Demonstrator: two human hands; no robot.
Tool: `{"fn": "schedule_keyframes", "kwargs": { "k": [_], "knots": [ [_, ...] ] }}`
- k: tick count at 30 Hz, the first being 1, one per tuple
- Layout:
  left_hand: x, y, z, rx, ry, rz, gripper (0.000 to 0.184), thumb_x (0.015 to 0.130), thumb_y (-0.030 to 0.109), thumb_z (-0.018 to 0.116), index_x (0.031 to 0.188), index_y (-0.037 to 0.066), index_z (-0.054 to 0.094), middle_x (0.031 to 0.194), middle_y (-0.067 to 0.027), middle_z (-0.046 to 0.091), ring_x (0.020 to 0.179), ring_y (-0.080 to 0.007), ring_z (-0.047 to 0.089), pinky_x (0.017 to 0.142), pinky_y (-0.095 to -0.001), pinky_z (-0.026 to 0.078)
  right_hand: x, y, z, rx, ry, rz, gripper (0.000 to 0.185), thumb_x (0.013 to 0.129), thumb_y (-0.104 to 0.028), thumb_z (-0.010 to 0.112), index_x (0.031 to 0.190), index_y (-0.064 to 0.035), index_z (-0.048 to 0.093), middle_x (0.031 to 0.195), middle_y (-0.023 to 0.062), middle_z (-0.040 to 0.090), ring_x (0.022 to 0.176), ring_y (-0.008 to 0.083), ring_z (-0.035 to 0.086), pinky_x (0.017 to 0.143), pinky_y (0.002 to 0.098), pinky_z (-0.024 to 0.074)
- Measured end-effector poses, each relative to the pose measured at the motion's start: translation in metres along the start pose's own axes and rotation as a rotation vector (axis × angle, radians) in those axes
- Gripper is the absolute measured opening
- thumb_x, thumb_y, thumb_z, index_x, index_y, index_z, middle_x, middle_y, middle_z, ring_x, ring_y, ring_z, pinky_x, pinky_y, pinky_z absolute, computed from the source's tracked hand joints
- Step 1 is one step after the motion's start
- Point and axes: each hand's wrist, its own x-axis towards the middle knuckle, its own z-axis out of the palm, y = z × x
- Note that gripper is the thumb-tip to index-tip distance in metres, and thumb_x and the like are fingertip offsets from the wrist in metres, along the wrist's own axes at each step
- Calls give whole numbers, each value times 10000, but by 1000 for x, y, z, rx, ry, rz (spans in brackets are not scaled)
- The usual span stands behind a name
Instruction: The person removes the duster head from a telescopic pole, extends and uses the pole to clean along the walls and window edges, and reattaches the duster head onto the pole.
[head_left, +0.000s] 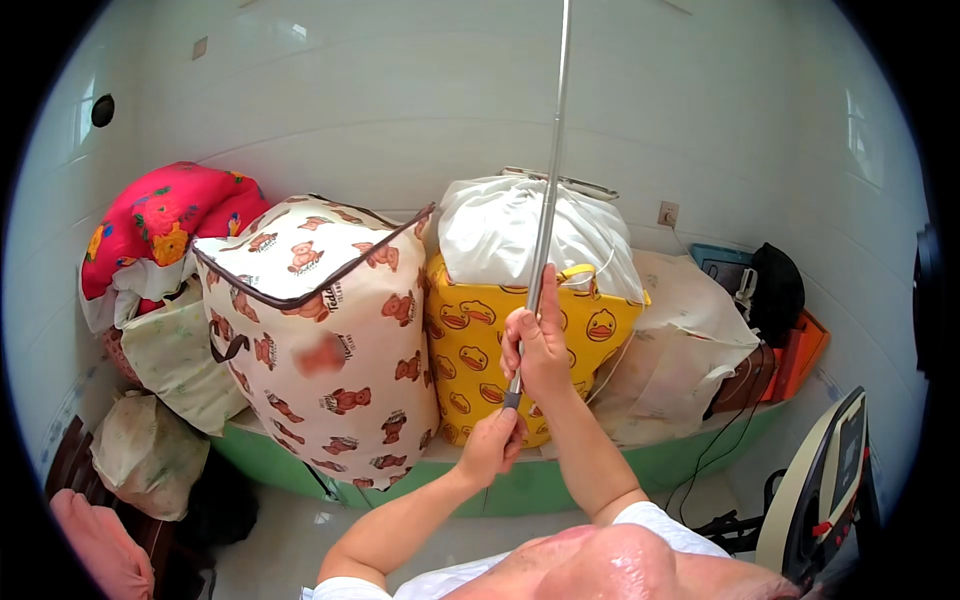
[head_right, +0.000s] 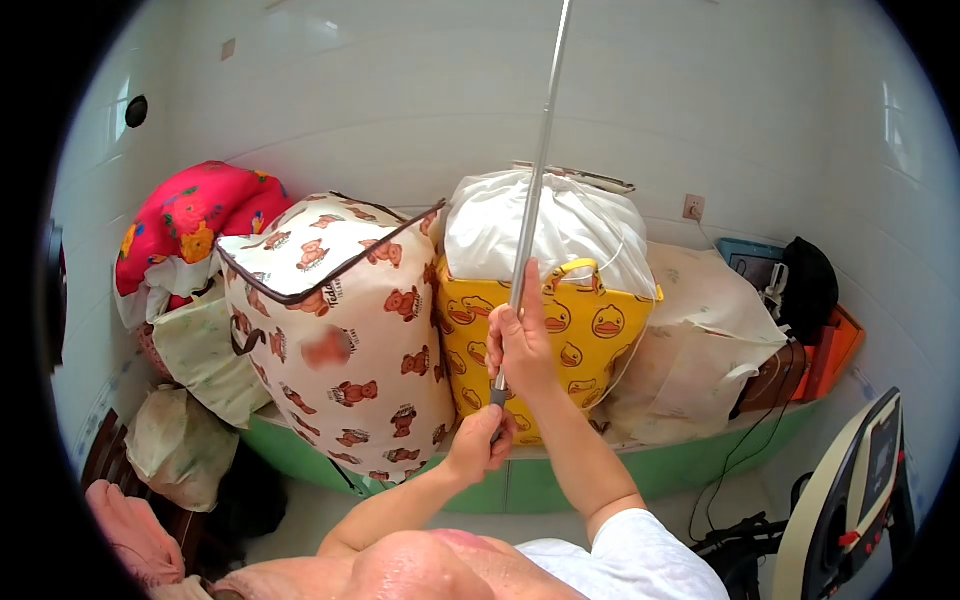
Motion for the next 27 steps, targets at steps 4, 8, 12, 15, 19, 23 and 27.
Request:
{"fn": "schedule_keyframes", "kwargs": {
  "k": [4, 8, 12, 15, 19, 23, 27],
  "knots": [
    [26, 24, -25, 188, -9, 113, 337, 922, 334, 356, 878, 20, 470, 555, -21, 420, 405, -101, 406, 372, -240, 320, 43, 6, 14, -37, 12, 13, 529, 943, -167, 329, 1397, -268, 77, 716, 14, 417, 425, 69, 357, 350, 202, 365],
    [50, 57, -34, 518, 240, 351, 319, 902, 287, 417, 991, -14, 474, 768, -87, 513, 629, -143, 538, 528, -266, 439, 129, 12, 16, -53, 92, 32, 509, 929, -175, 360, 1391, -209, 150, 687, 12, 438, 420, 66, 358, 337, 217, 329],
    [49, 69, -77, 761, 363, 563, 344, 854, 222, 499, 1099, -15, 457, 1033, -139, 487, 907, -215, 532, 765, -305, 446, 223, 25, 7, -57, 133, 0, 483, 919, -172, 391, 1372, -213, 231, 661, 3, 441, 396, 76, 345, 333, 224, 317],
    [38, 75, -100, 773, 372, 556, 320, 831, 173, 522, 1092, -5, 470, 1041, -143, 485, 915, -228, 531, 803, -313, 432, 284, 46, -9, -267, 199, -7, 485, 906, -171, 402, 1368, -212, 260, 666, 3, 453, 442, 84, 377, 379, 224, 338],
    [31, 95, -127, 846, 342, 575, 252, 823, 132, 527, 1035, -3, 505, 1016, -116, 496, 910, -197, 533, 787, -292, 436, 354, 52, -16, -496, 291, -144, 464, 910, -186, 403, 1351, -272, 289, 649, 10, 451, 421, 94, 385, 349, 253, 351],
    [34, 102, -160, 684, 322, 489, 220, 833, 112, 515, 1023, 2, 513, 996, -85, 520, 909, -156, 536, 750, -263, 447, 401, 48, -28, -618, 364, -64, 466, 916, -203, 397, 1339, -358, 277, 632, 10, 425, 392, 93, 358, 319, 267, 346],
    [31, 114, -174, 468, 240, 314, 196, 870, 125, 489, 1035, 27, 529, 937, -14, 547, 822, -71, 513, 694, -208, 422, 434, 81, -33, -776, 375, -59, 463, 916, -219, 391, 1331, -386, 275, 630, 10, 419, 405, 100, 359, 325, 270, 351]
  ]
}}
